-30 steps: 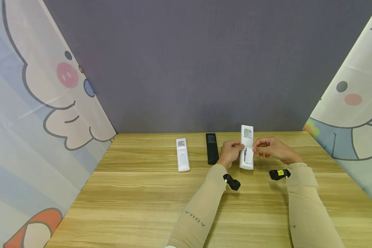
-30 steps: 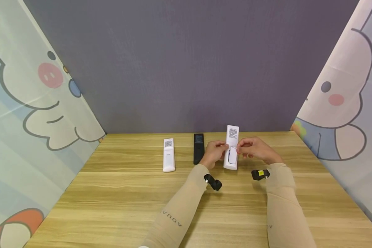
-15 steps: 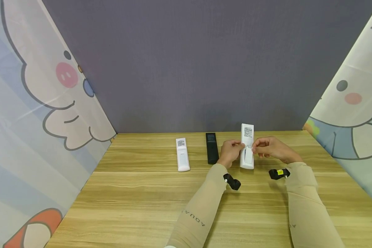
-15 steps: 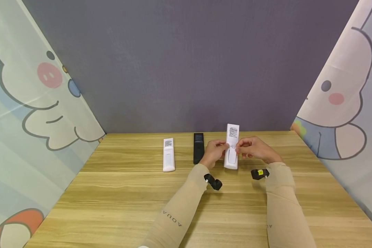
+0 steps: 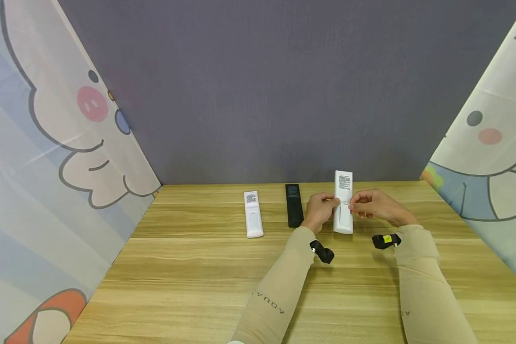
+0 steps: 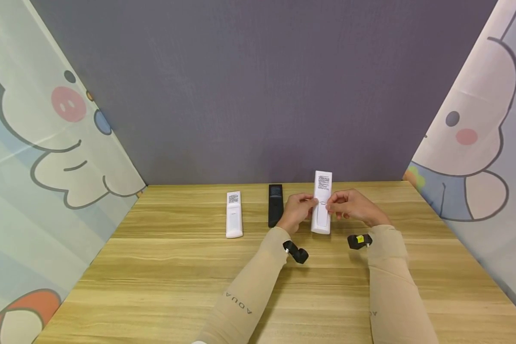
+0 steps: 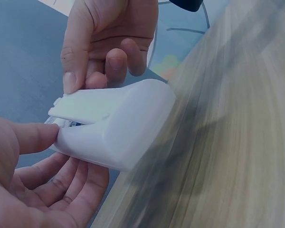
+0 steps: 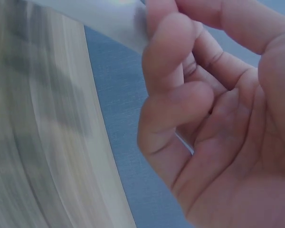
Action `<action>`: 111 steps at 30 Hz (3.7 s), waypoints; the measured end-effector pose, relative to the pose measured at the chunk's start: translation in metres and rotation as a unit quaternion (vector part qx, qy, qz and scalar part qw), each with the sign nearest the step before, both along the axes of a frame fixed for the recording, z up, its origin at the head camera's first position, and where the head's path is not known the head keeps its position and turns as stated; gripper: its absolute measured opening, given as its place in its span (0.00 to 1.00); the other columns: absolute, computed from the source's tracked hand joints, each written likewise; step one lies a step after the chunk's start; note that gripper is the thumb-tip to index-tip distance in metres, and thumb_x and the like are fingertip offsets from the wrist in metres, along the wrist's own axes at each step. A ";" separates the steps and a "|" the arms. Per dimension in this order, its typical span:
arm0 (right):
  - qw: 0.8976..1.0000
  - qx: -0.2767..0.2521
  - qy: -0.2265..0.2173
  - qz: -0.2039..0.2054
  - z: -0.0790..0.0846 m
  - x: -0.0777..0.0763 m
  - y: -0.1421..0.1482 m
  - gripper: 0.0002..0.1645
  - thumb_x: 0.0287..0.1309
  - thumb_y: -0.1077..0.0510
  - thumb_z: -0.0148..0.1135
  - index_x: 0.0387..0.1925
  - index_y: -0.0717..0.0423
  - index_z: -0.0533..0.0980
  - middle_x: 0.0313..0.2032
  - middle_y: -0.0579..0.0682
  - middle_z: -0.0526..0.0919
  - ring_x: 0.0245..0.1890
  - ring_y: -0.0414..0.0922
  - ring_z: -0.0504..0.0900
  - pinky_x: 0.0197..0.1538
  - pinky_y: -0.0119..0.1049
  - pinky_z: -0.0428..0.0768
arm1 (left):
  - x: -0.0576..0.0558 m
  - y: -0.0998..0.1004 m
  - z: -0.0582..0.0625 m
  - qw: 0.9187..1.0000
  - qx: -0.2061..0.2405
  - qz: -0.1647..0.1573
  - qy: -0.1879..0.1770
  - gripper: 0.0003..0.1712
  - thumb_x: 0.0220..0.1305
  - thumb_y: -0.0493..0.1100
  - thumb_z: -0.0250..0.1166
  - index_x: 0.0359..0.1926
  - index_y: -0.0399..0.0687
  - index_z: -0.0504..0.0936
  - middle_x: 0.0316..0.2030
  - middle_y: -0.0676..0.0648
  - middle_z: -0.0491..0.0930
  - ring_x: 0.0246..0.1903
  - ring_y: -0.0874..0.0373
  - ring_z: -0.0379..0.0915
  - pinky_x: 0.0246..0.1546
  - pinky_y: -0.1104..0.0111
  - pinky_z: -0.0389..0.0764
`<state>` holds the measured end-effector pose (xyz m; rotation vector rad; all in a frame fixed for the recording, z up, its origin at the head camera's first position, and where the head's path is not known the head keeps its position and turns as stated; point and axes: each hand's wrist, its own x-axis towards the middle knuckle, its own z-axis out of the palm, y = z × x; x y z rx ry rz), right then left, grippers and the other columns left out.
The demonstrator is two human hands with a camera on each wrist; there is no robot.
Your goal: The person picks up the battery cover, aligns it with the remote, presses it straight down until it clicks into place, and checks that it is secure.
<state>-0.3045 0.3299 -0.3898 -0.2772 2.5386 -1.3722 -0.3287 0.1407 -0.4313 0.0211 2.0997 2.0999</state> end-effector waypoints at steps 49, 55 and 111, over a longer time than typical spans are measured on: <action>1.000 -0.019 0.002 -0.019 -0.003 0.001 -0.001 0.18 0.73 0.55 0.60 0.48 0.69 0.71 0.41 0.51 0.79 0.42 0.56 0.84 0.38 0.45 0.86 | 0.002 -0.008 0.004 0.999 0.033 -0.040 -0.018 0.17 0.63 0.41 0.73 0.53 0.48 0.86 0.34 0.49 0.87 0.32 0.57 0.83 0.48 0.50 0.86; 1.000 -0.021 -0.001 -0.020 -0.004 -0.001 -0.001 0.18 0.73 0.55 0.60 0.48 0.69 0.71 0.40 0.52 0.80 0.41 0.56 0.85 0.38 0.46 0.87 | 0.001 -0.006 0.003 0.999 0.032 -0.031 -0.022 0.16 0.63 0.40 0.73 0.52 0.49 0.87 0.33 0.49 0.86 0.31 0.57 0.83 0.46 0.50 0.86; 0.999 -0.005 -0.037 -0.028 -0.010 -0.003 -0.009 0.13 0.71 0.59 0.61 0.44 0.67 0.70 0.38 0.53 0.79 0.36 0.46 0.82 0.37 0.42 0.87 | 0.004 -0.002 0.000 0.996 -0.087 -0.016 0.021 0.22 0.59 0.33 0.74 0.55 0.45 0.86 0.34 0.48 0.85 0.33 0.58 0.82 0.35 0.62 0.86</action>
